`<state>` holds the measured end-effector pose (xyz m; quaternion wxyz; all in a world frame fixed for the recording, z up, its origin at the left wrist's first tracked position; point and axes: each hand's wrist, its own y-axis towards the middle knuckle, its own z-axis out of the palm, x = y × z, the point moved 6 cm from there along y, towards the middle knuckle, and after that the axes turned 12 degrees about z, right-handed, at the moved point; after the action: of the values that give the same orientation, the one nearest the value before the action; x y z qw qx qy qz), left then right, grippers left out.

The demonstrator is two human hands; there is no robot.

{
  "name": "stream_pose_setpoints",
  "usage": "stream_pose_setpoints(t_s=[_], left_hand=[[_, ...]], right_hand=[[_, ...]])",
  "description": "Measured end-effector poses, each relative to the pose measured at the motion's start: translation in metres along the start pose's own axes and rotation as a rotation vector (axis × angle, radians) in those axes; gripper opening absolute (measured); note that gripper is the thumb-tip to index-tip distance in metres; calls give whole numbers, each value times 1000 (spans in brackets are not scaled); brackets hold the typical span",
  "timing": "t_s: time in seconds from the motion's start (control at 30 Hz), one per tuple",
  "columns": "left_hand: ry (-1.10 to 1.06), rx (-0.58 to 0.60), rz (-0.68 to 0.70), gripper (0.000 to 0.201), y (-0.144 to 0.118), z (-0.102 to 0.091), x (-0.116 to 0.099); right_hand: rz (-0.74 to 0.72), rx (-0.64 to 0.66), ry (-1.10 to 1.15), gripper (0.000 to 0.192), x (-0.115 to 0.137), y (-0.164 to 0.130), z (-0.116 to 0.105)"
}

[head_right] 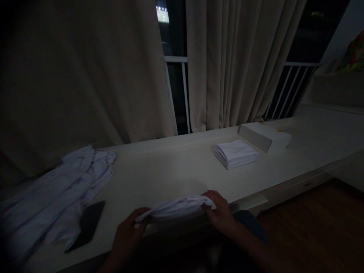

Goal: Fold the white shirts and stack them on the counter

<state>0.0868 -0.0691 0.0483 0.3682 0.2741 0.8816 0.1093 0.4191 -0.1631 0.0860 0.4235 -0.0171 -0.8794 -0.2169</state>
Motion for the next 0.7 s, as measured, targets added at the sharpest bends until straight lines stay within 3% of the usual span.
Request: stream_pose_setpoints(t_s=[0.07, 0.13, 0.23, 0.37, 0.43, 0.53, 0.6, 0.7], left_hand=[[-97, -69, -128, 37, 35, -19, -18], [-207, -82, -194, 45, 67, -21, -24], [-286, -53, -317, 46, 99, 3, -3], [-250, -41, -402, 42, 122, 48, 46], [-221, -44, -429, 42, 127, 62, 66], [-171, -84, -455, 49, 125, 67, 82], [-149, -124, -438, 55, 114, 64, 79], [-51, -112, -250, 59, 87, 62, 52]], right_hand=[[174, -22, 85, 22, 5, 36, -10], [272, -17, 146, 24, 2, 71, -7], [444, 58, 230, 24, -28, 114, 20], [648, 52, 95, 24, -85, 146, 61], [685, 22, 33, 27, -104, 153, 72], [681, -26, -26, 38, -118, 151, 74], [607, -71, -50, 42, -119, 140, 68], [477, -155, -74, 47, -117, 110, 57]])
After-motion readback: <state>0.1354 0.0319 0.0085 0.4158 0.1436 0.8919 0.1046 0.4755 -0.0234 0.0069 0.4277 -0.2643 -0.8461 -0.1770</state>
